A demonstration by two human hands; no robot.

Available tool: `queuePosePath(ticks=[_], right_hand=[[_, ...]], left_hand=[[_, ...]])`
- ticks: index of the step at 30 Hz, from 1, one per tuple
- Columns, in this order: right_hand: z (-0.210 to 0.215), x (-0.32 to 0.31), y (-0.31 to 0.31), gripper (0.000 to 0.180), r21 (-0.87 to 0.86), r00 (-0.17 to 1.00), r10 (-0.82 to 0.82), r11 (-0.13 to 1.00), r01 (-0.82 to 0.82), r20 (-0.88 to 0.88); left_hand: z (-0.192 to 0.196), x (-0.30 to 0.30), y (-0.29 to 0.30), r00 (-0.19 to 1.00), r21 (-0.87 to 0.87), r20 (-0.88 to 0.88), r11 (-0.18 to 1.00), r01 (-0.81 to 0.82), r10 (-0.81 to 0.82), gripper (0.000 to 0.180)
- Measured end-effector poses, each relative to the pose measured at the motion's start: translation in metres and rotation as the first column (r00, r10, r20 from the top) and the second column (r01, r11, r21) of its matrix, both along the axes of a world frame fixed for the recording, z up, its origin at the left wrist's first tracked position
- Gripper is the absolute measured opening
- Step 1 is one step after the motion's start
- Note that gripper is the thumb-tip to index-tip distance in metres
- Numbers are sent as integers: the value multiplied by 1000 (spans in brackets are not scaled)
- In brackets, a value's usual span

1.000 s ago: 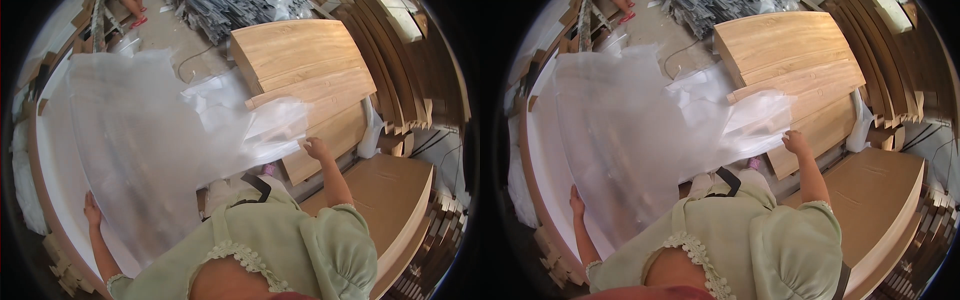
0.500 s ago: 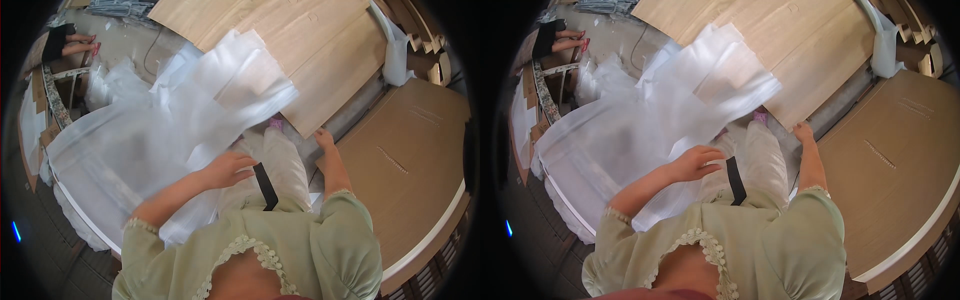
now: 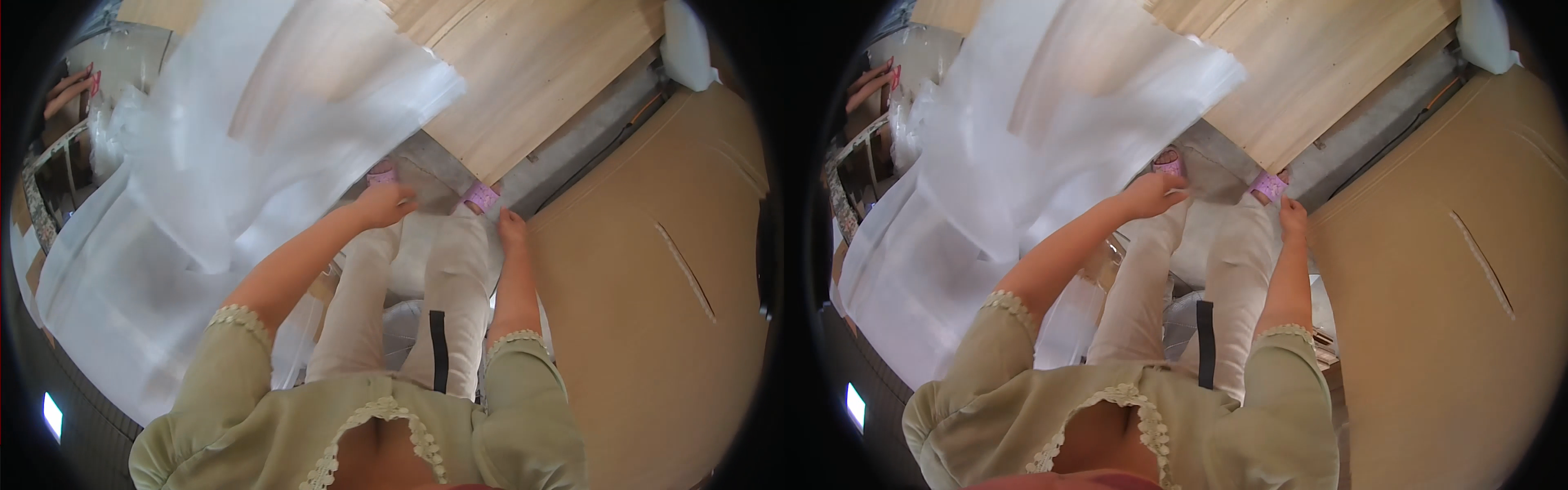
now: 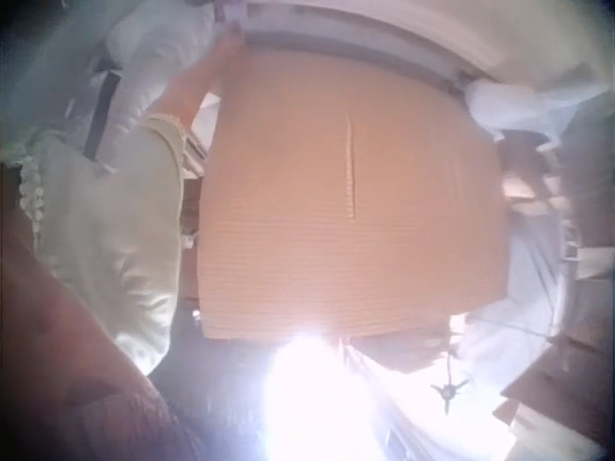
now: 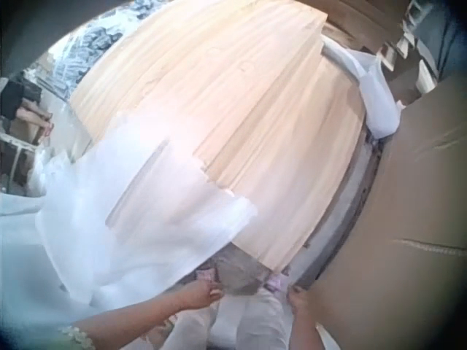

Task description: The person places wood panels into cardboard boxes lined with foam, then covers the panels with foam sheets and closes the boxes by hand.

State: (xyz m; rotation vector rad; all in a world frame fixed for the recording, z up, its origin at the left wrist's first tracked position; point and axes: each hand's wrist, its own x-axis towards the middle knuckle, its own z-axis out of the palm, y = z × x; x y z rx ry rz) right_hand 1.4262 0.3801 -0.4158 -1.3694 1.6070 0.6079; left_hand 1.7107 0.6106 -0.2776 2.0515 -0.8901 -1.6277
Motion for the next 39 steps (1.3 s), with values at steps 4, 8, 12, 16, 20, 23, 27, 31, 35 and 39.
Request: queuePosePath(ticks=[4,8,12,16,20,23,27,31,35,39], right_hand=[[-109,14,-27,48,-68,973,-162,982,175,167],[-127,71,-27,62,417,655,-716,685,597,240],[-109,38,-39,66,324,760,-564,820,471,323],[-50,-6,-60,73,-11,799,-533,830,558,278],[34,-8,-57,74,-106,855,-459,863,493,242],[85,-9,-36,76,-123,886,-390,895,429,251],[164,17,2,72,-71,868,-378,905,420,323],[251,11,40,69,167,879,-403,914,371,254],[329,-30,100,58,424,936,-54,900,-106,348],[350,24,87,52,661,595,-669,694,286,445]], left_hand=[[-73,-11,17,990,118,67,984,-134,127,33],[-125,-13,1,892,108,140,889,-445,429,30],[-117,-3,-92,827,43,89,828,-560,555,26],[-101,7,-170,797,-267,98,788,-555,596,33],[-103,60,-197,392,-450,790,880,-152,471,55],[-54,109,-237,589,-48,760,926,-374,277,81],[-8,170,-224,795,107,418,845,-524,440,100],[60,178,-186,833,231,436,851,-471,342,96],[142,189,-136,860,275,437,871,-407,264,96],[256,203,-103,681,251,717,856,-452,150,87]])
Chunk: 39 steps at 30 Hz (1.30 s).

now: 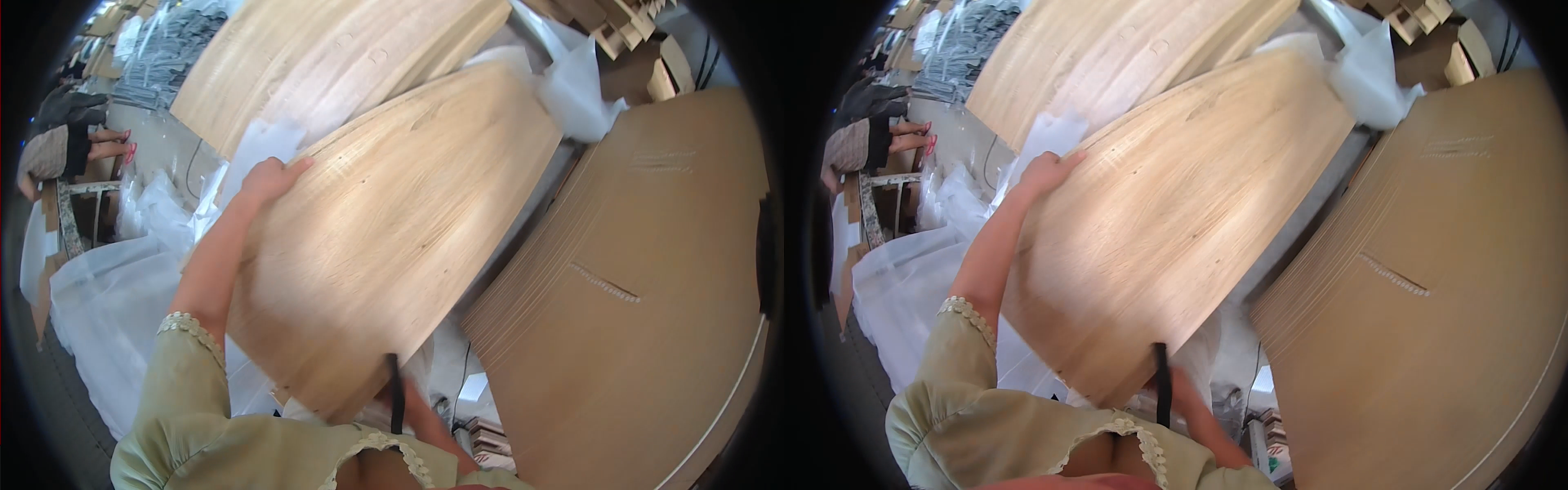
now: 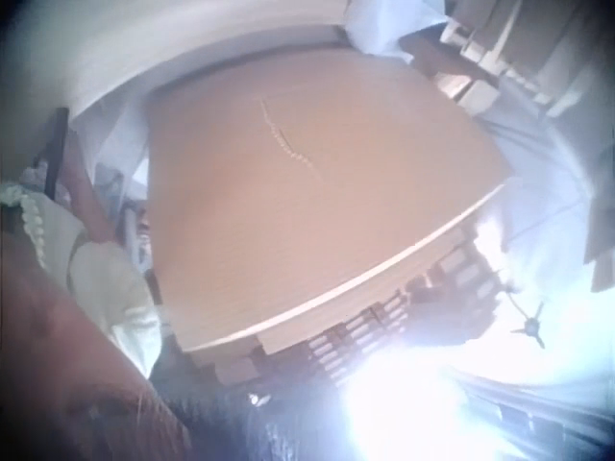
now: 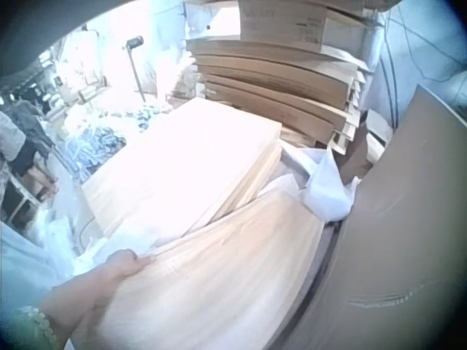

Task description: The person places wood panels into cardboard boxes lined with foam, then covers the panels with foam sheets and closes the boxes by hand.

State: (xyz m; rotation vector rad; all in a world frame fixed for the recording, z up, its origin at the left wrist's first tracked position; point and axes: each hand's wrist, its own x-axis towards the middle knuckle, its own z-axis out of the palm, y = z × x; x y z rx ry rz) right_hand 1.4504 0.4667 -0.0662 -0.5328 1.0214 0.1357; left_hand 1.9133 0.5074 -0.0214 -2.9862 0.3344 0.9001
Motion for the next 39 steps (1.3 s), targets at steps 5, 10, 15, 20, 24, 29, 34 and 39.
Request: queuePosePath(ticks=[5,10,15,20,24,29,34,39], right_hand=[[-123,100,-178,67,244,824,-562,810,533,64],[-72,130,-128,51,348,869,-429,876,333,248],[-31,71,-76,53,308,962,-274,915,262,-3],[90,81,13,56,338,991,-81,940,42,102],[140,147,28,55,303,946,22,945,-126,323],[245,216,147,46,77,736,292,903,-423,610],[327,247,299,42,-181,486,586,739,-649,649],[358,272,468,35,-304,229,701,548,-779,675]], left_hand=[[101,-29,-2,976,26,190,994,102,-105,76],[186,-72,34,983,31,179,999,33,-38,79],[263,-122,119,990,-18,139,999,28,-25,78],[350,-190,251,912,-92,410,995,35,5,77],[394,-212,337,810,-181,542,973,-147,223,75],[439,-257,507,586,-327,609,842,-429,535,74],[444,-345,699,290,-458,617,633,-624,732,73],[385,-474,846,-60,-653,507,337,-678,860,71]])
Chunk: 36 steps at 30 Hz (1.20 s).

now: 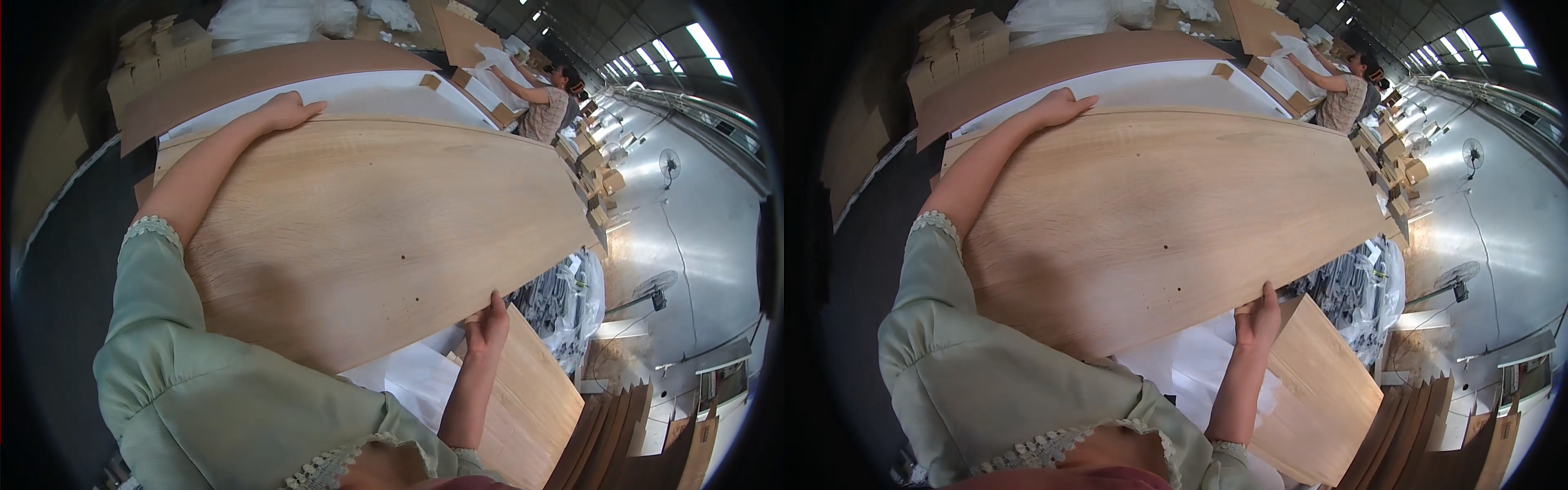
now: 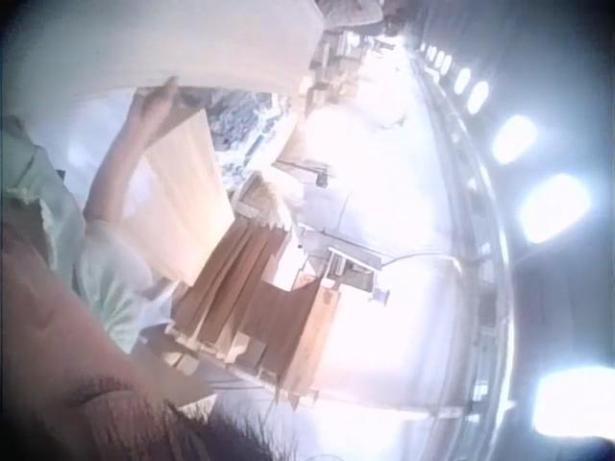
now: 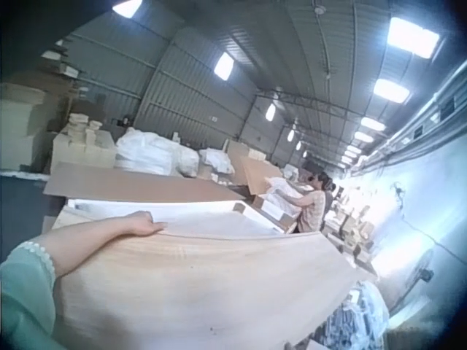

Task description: The person places wood panels into cardboard boxes lined with foam, then covers the panels with foam sheets and closes the boxes by hand.

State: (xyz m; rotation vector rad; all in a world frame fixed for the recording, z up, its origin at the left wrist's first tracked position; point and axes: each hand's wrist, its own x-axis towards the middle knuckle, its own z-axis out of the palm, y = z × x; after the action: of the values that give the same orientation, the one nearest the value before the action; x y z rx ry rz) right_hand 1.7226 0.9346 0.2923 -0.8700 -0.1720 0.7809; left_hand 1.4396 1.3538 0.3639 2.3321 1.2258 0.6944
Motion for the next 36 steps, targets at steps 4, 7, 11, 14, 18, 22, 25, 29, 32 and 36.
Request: queuePosePath(ticks=[4,7,11,14,18,22,25,29,32,36], right_hand=[[11,6,106,32,15,973,230,973,-230,-17],[-1,17,183,28,-14,935,350,936,-351,-53],[-7,22,266,27,-147,937,343,925,-350,-70],[-16,38,305,28,-209,931,363,909,-361,-31],[-9,40,354,28,-308,919,395,874,-377,-3],[-45,71,392,35,-275,934,347,894,-355,-80],[-61,76,414,42,-299,958,275,911,-285,-75],[-57,67,438,46,-445,941,308,829,-339,-143],[-45,69,443,49,-451,933,305,817,-359,-191],[-46,67,453,64,-532,927,329,760,-374,-181]], left_hand=[[-55,-67,63,984,-75,-40,982,-176,173,68],[-74,-107,98,959,-156,-24,946,-283,283,67],[-86,-119,138,914,-164,-93,899,-406,396,77],[-87,-107,170,940,-386,-140,857,-342,312,81],[-131,-96,220,914,-286,-96,868,-405,395,77],[-142,-68,251,929,-116,-55,922,-370,366,65],[-124,-43,271,925,-174,-167,913,-369,342,62],[-128,-40,287,912,-210,-270,905,-369,309,63],[-145,-30,286,885,-140,-314,905,-402,345,61],[-162,-31,282,851,-95,-254,864,-495,460,56]])
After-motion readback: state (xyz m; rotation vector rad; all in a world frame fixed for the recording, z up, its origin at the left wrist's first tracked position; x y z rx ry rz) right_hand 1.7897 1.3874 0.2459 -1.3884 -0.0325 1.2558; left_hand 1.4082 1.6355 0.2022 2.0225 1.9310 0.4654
